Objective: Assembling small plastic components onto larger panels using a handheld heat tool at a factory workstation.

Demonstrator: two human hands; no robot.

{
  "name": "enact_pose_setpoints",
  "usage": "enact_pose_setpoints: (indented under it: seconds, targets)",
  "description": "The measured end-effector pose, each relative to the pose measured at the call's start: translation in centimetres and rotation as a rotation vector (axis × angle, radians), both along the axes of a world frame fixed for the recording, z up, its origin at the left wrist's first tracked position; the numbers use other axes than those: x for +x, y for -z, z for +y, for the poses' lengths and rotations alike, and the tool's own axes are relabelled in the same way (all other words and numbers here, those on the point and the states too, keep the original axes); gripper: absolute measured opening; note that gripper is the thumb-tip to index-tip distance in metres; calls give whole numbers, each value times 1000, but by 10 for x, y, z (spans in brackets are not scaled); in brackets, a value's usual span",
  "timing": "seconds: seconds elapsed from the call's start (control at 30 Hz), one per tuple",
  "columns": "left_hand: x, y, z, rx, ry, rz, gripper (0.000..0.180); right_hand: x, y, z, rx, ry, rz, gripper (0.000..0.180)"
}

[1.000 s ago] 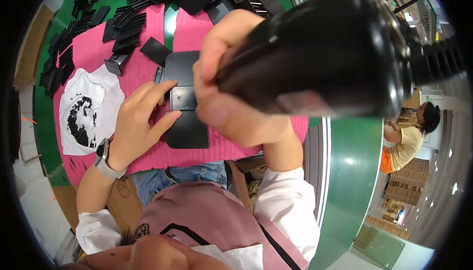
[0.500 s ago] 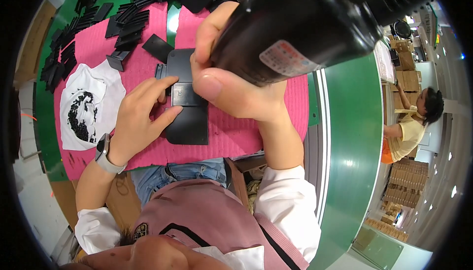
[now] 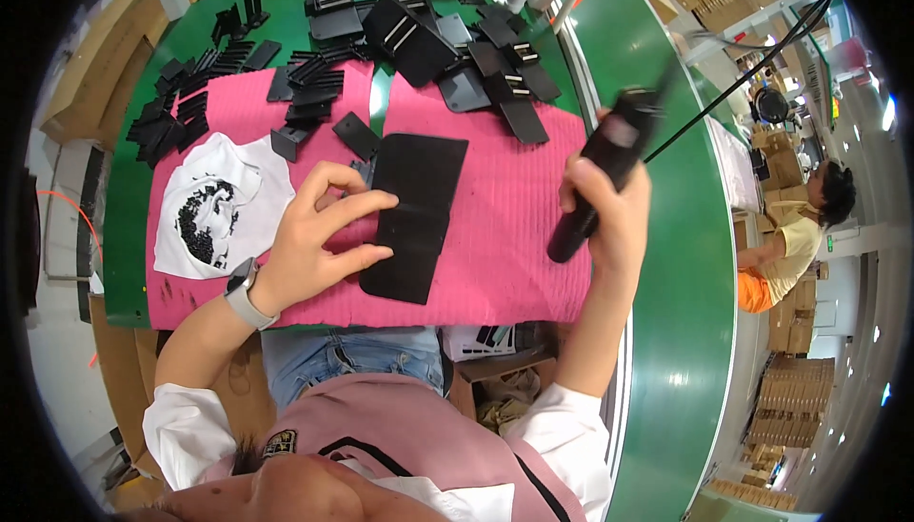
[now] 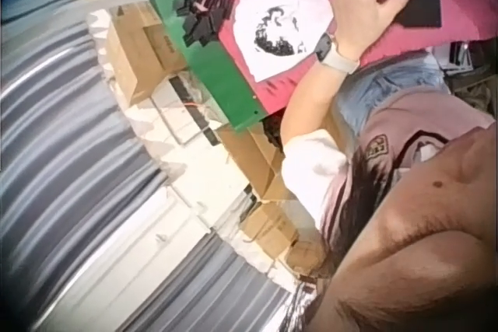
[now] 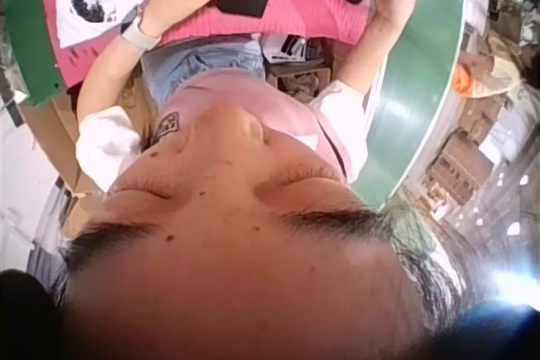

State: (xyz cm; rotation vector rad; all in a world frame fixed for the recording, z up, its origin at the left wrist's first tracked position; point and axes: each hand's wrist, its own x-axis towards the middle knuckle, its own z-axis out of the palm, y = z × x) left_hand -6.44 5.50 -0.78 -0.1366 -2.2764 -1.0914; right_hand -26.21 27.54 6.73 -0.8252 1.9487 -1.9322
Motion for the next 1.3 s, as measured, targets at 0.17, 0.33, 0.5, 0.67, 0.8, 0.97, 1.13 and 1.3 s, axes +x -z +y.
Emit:
enact_pose_setpoints:
  seconds: [0.17,0.33,0.5,0.67,0.8,0.97,1.13,1.3]
  targets:
    - [-1,-5,6,297,169,-129,43,-34,68,20,594,315,607,64]
    - [2,-12,3,581,279,-83,48,22,13,-33,217,104,790,69]
    - [18,-50,-15,279,443,-306,49,49,-28,-71,384,-592,910,57]
    - [38,-77,-33,-77,298,-59,58,64,-18,-89,400,-914,909,27]
    - [43,-58,-50,-177,-426,412,60,77,-1,-95,89,-513,540,20]
    - [50,-7,-39,777,-194,173,47,116,36,-142,-96,-471,864,33]
    - [47,-27,-32,787,-227,127,28,124,72,-109,-113,-706,-205,105]
    - [70,-18,-34,520,-181,160,34,122,68,-104,-305,-682,-577,55]
